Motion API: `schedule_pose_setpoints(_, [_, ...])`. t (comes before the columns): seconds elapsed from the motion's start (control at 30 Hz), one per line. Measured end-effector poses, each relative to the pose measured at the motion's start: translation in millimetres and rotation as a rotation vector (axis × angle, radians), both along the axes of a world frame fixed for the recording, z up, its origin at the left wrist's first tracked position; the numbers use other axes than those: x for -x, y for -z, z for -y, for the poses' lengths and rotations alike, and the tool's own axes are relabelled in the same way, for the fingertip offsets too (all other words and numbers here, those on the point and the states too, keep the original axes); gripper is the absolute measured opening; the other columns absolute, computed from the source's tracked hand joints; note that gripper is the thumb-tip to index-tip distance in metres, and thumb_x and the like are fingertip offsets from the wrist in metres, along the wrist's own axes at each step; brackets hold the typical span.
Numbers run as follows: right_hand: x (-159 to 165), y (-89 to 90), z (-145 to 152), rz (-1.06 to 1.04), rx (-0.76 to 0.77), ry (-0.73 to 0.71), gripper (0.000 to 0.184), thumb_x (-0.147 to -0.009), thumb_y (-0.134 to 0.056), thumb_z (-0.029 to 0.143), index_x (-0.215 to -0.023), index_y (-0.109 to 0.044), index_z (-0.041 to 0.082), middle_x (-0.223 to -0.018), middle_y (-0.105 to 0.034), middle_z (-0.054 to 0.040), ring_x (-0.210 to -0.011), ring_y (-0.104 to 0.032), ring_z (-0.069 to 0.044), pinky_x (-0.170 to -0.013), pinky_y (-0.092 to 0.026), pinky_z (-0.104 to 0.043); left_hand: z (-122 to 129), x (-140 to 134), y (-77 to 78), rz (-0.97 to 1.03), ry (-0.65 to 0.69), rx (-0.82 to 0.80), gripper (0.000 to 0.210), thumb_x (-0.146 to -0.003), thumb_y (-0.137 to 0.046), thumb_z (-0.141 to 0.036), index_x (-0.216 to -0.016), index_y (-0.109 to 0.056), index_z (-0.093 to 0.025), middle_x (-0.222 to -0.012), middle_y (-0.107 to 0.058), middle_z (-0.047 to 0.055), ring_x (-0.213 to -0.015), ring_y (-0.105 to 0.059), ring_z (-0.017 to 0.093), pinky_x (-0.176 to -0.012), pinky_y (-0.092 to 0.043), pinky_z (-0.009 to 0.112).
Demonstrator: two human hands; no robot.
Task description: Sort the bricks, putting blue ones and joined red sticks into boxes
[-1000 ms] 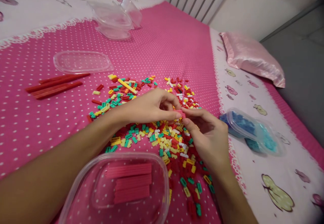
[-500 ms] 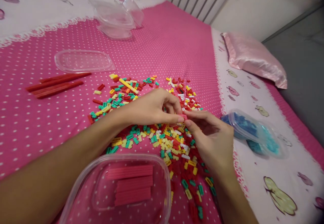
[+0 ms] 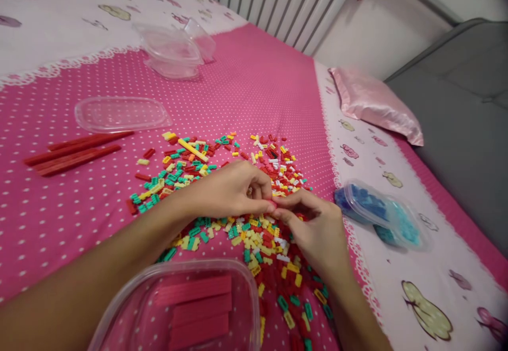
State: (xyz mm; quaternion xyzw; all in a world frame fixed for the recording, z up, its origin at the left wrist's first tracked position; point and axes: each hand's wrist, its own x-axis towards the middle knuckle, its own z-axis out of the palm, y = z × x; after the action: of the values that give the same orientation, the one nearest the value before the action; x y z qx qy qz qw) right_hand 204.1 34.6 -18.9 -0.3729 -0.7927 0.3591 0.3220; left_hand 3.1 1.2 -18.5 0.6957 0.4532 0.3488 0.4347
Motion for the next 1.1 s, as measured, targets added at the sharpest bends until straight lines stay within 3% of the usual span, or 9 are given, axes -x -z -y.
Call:
schedule_pose_setpoints(0.23, [-3,11.6,-11,-0.229,0.119,0.068,0.01,-0.082,-0.076,0.024,-0.091,-0.07,0.023,-0.088,-0.076,-0.002,-0.083,-0.073,-0.018,-0.076,-0.058,-0.031,-1,2,-4.5,-0.073,-0.142,-0.05,0.027,-0.088,-0.067,-0.039,-0.097,-0.074,-0.015,-0.07,-0.071,0.002,-0.059,-0.061,0.011,-0.052,-0.037,0.02])
schedule_pose_setpoints(0.4, [-15,0.8,-22,-0.36,0.122,0.214,0.016,-0.08,-0.078,0.025,-0.091,-0.068,0.022,-0.085,-0.073,-0.0001,-0.081,-0.071,-0.015,-0.074,-0.057,-0.027,-5,8,-3.5,-0.184,-0.447,-0.193,0.027,-0.096,-0.054,-0.034,-0.099,-0.074,-0.015,-0.08,-0.076,0.003,-0.07,-0.067,0.015,-0.066,-0.044,0.024])
schedule_pose_setpoints(0.47, [-14,-10.5,-6,-0.281,0.146,0.144,0.014,-0.08,-0.077,0.026,-0.09,-0.068,0.023,-0.08,-0.073,0.0016,-0.074,-0.071,-0.014,-0.066,-0.056,-0.023,-6,9,-1.0,-0.271,-0.486,-0.268,0.023,-0.095,-0.054,-0.026,-0.092,-0.074,-0.015,-0.081,-0.076,0.003,-0.072,-0.066,0.015,-0.068,-0.042,0.025])
schedule_pose_setpoints(0.57, [-8,-27.1,33,-0.01,0.128,-0.239,0.012,-0.079,-0.076,0.019,-0.082,-0.067,0.025,-0.068,-0.071,0.0065,-0.059,-0.069,-0.011,-0.053,-0.053,-0.018,-5,8,3.3,-0.318,-0.439,-0.29,0.021,-0.093,-0.053,-0.017,-0.087,-0.073,-0.014,-0.078,-0.074,0.003,-0.071,-0.064,0.014,-0.067,-0.04,0.025])
schedule_pose_setpoints(0.63, [-5,-33.4,56,0.12,0.024,-0.48,0.016,-0.077,-0.076,0.015,-0.084,-0.066,0.026,-0.071,-0.073,0.0076,-0.06,-0.07,-0.011,-0.055,-0.054,-0.018,-4,7,6.4,-0.303,-0.426,-0.306,0.022,-0.094,-0.052,-0.016,-0.088,-0.073,-0.013,-0.08,-0.074,0.003,-0.072,-0.062,0.014,-0.067,-0.04,0.025])
schedule_pose_setpoints(0.7, [-2,-34.0,70,0.165,-0.137,-0.608,0.017,-0.079,-0.074,0.014,-0.087,-0.067,0.027,-0.082,-0.075,0.0054,-0.071,-0.072,-0.013,-0.064,-0.058,-0.021,-3,7,9.3,-0.302,-0.429,-0.335,0.022,-0.094,-0.051,-0.015,-0.089,-0.072,-0.013,-0.082,-0.073,0.003,-0.072,-0.061,0.014,-0.067,-0.04,0.025])
schedule_pose_setpoints(0.93, [-2,-14.5,67,0.347,-0.57,-0.503,0.008,-0.083,-0.072,0.028,-0.091,-0.072,0.029,-0.105,-0.061,-0.0087,-0.09,-0.06,-0.025,-0.07,-0.054,-0.038,-4,4,15.2,-0.342,-0.397,-0.4,0.022,-0.094,-0.048,-0.014,-0.088,-0.07,-0.015,-0.084,-0.072,0.004,-0.075,-0.061,0.015,-0.07,-0.04,0.028])
schedule_pose_setpoints(1.1, [-12,-7.9,60,0.443,-0.746,-0.57,0.013,-0.081,-0.071,0.032,-0.091,-0.068,0.024,-0.111,-0.058,-0.0133,-0.094,-0.057,-0.03,-0.073,-0.051,-0.045,-5,2,16.3,-0.368,-0.386,-0.41,0.023,-0.095,-0.048,-0.014,-0.087,-0.07,-0.015,-0.086,-0.073,0.005,-0.079,-0.063,0.017,-0.073,-0.042,0.03])
